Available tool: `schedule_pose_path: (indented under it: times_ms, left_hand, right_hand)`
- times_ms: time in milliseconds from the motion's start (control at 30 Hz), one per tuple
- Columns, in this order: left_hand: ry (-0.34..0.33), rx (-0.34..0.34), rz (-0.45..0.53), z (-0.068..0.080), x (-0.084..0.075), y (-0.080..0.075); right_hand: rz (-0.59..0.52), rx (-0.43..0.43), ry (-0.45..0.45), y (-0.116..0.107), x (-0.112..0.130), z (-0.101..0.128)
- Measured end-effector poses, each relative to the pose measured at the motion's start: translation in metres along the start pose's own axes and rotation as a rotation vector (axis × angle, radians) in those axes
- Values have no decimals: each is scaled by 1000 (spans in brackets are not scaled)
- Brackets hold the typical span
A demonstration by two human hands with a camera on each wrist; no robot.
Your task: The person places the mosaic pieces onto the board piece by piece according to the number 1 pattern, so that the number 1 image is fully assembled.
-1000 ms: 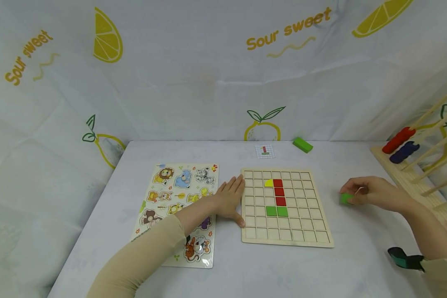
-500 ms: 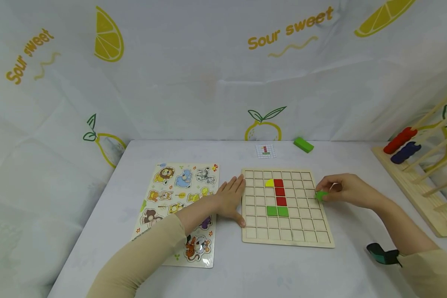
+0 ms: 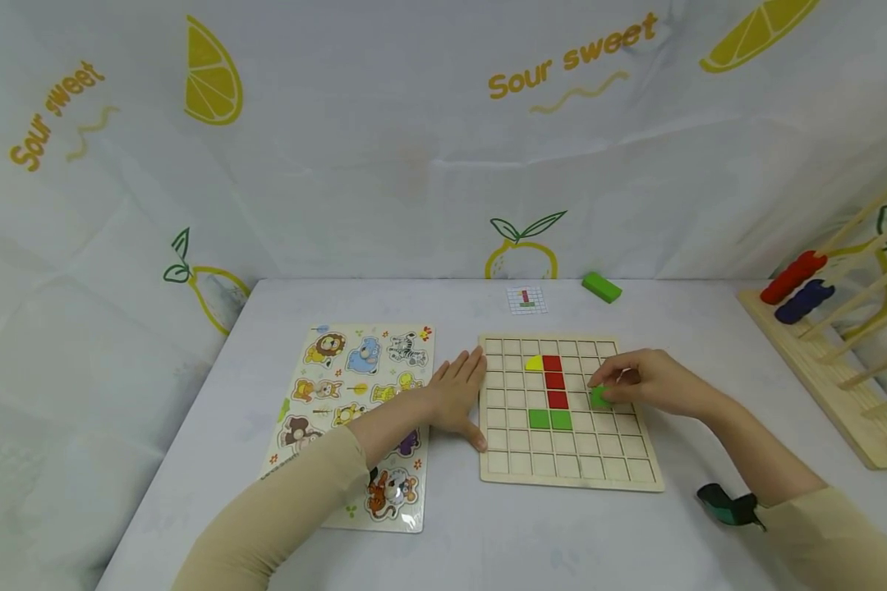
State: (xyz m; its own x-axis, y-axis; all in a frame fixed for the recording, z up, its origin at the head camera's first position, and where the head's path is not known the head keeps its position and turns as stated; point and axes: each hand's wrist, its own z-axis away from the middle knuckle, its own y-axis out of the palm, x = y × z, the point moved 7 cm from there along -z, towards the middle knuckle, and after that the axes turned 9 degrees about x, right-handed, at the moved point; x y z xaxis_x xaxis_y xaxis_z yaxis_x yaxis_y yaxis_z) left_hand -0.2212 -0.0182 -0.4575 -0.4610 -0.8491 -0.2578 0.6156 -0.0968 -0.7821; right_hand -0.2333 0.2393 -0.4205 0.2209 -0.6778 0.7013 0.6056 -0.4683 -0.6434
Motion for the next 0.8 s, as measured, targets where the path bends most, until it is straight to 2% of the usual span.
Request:
schedule_pose_path:
  times_ms: [400, 800]
  left_hand:
    - [-1, -6, -11, 1, -1, 0]
    - [2, -1, -7, 2, -2, -1]
  right_hand:
    - [-14, 63, -48, 20, 8, -11]
    - [15, 95, -28, 27, 9, -15]
